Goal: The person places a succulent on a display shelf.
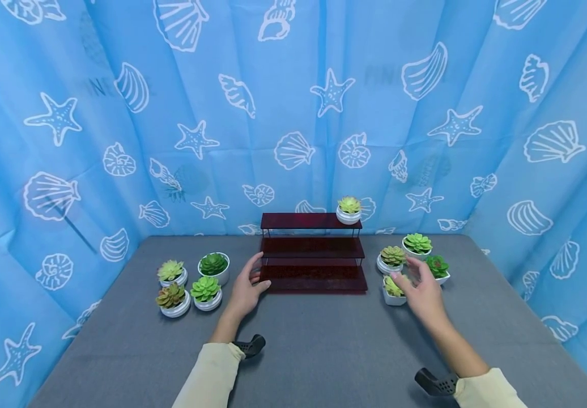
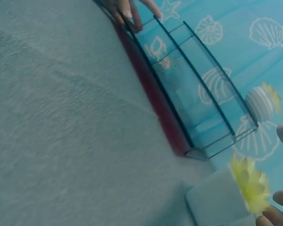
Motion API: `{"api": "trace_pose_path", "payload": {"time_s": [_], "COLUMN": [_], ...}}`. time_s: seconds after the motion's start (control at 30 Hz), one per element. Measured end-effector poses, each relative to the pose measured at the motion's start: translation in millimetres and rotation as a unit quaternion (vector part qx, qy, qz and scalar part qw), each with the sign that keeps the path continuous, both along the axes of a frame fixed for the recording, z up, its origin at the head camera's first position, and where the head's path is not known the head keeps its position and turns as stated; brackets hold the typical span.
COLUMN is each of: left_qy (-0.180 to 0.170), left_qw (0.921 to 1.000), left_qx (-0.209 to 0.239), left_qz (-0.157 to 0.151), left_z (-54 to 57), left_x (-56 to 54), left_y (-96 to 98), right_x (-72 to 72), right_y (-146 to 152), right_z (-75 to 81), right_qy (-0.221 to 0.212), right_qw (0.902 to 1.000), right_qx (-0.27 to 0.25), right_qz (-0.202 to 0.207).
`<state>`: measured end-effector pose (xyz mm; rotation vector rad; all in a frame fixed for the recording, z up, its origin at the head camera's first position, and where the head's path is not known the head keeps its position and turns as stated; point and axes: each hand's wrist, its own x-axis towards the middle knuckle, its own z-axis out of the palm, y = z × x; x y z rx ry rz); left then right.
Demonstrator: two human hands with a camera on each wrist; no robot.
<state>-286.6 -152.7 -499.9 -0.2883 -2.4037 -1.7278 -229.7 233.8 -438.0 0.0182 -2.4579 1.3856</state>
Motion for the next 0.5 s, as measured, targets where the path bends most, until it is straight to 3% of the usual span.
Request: {"api": "trace_pose_path", "payload": {"time_s": [0.5], "left_qy": [0.007], "left_qw": [1.0000], "left_qx": [-0.003], "left_qz": [0.002], "left_z": [-1.5], "left_x": [0.6], "left_y": [0.3], "right_x": [7.4], "right_y": [4], "right_z": [-26.7], "right_qy": [-0.072], "right_qw": [0.9972], "right_qx": [-0.020], "right_qz": [-0.010]}}
